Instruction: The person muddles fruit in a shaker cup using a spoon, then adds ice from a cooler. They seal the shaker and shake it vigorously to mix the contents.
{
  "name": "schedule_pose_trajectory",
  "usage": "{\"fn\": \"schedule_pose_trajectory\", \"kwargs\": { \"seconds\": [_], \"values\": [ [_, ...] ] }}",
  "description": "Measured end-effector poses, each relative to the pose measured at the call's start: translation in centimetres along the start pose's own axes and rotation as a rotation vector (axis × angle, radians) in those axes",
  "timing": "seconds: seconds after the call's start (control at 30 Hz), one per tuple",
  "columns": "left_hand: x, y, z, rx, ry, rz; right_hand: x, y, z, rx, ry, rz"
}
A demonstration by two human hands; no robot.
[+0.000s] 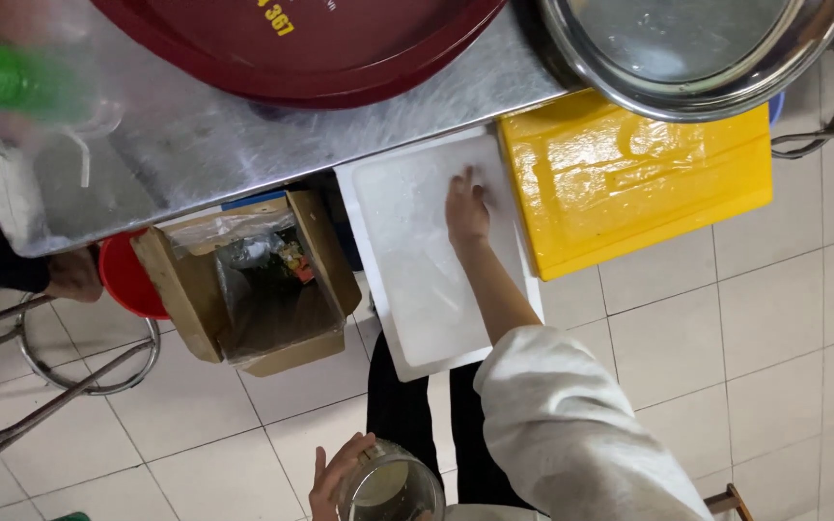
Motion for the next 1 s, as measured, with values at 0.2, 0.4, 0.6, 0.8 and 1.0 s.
{"fn": "schedule_pose_trajectory", "kwargs": {
  "seconds": [0.2,0.4,0.6,0.8,1.0],
  "values": [
    [-1.6,2.9,6.1,0.037,-0.221,0.193,7.2,-6.7,2.1,0.056,-0.135,-0.199],
    [-3.6,7.6,14.6,-0.312,0.128,0.309,3.8,-9.5,2.4,-0.085,-0.212,-0.431],
    [-0.3,1.9,2.0,-0.149,-0.283,0.066,-4.8,-8.7,2.5,-0.036,-0.349,0.306],
    [0.7,-0.7,-1.8,-0.188,-0.279,-0.096,-2.6,-8.5,-0.8,0.01,-0.07,-0.076],
    [0.5,1.1,2.1,-0.067,-0.074,0.055,-1.4,-11.5,1.7,0.112,-0.083,-0.163]
  ]
}}
Point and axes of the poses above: each hand's wrist, its own x-axis away from the middle knuckle, its own y-axis out of the palm, z = x × y, the point moved 2 cm from there along -x, towards the middle knuckle, and after that the axes turned 9 degrees about x, right-handed, at the moved point
